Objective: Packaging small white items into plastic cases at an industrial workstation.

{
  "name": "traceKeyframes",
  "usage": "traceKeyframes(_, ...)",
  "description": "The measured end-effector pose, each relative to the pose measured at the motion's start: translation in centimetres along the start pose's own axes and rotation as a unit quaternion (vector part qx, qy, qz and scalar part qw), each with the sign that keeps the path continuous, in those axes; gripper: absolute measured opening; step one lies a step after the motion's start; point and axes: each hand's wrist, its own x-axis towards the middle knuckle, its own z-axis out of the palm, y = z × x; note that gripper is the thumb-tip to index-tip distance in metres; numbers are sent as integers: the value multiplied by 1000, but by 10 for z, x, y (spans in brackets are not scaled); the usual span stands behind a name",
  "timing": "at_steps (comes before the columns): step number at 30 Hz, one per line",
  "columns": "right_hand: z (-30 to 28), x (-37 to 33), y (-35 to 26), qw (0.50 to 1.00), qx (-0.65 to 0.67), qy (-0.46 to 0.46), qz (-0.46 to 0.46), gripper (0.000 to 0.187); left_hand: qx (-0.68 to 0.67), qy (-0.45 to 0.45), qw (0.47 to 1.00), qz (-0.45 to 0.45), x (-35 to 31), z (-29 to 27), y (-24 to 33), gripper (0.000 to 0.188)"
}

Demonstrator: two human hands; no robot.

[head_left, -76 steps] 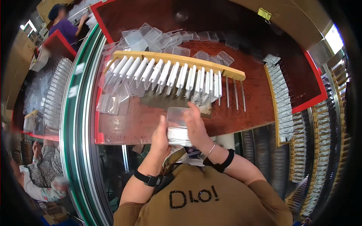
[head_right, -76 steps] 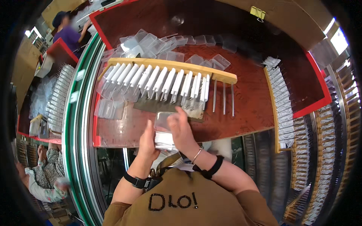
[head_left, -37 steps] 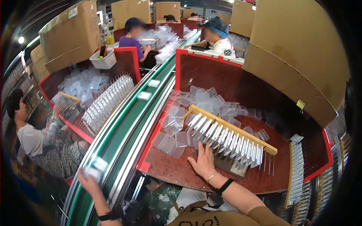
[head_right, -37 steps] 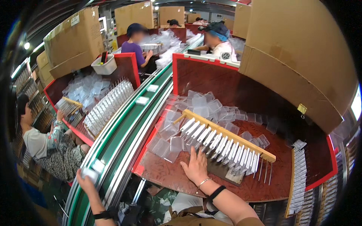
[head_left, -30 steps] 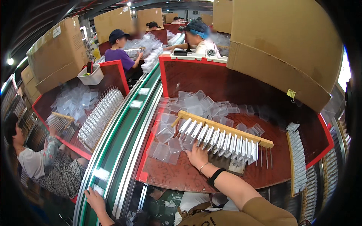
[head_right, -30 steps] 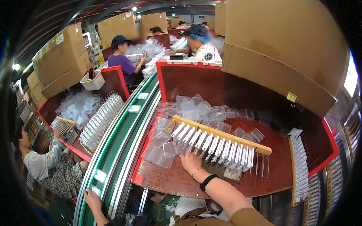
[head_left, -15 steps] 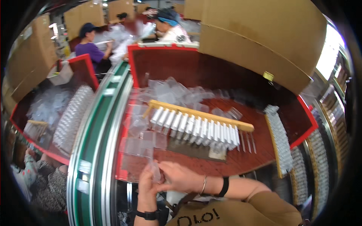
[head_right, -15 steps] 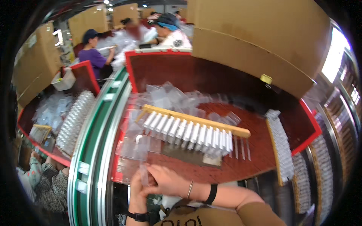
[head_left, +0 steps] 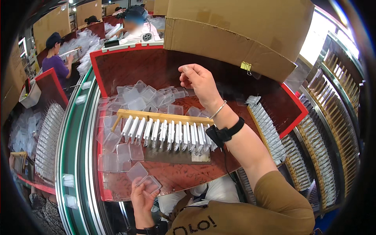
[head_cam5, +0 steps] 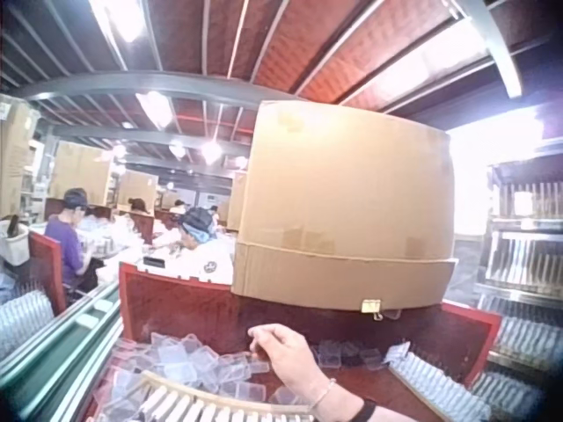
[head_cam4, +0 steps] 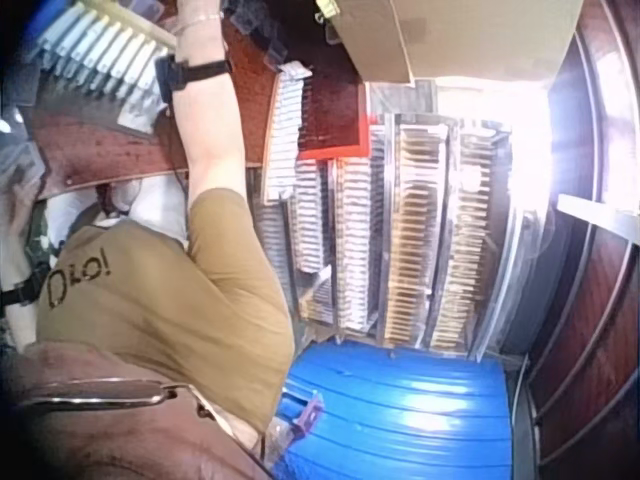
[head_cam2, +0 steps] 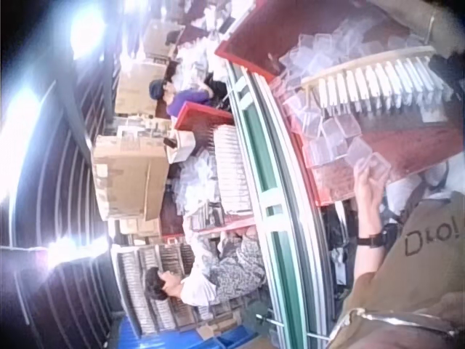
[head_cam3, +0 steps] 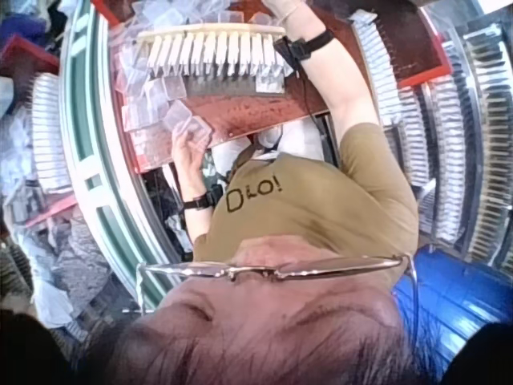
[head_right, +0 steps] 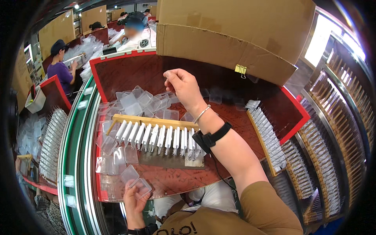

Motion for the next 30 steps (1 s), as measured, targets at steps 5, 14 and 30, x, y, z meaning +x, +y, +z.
traceKeyframes(5, -1, -63, -19, 999, -30, -23, 22, 22, 15, -41, 999, -23, -1, -2, -10, 25)
traceKeyframes(14, -55, -274, 40, 953, -63, -164, 248, 30, 68, 20, 993, -93, -10, 28, -42, 25)
traceKeyframes(30, -122, -228, 114, 988, -78, -31, 132, 59, 176, -25, 961, -213, -5, 84, -86, 30)
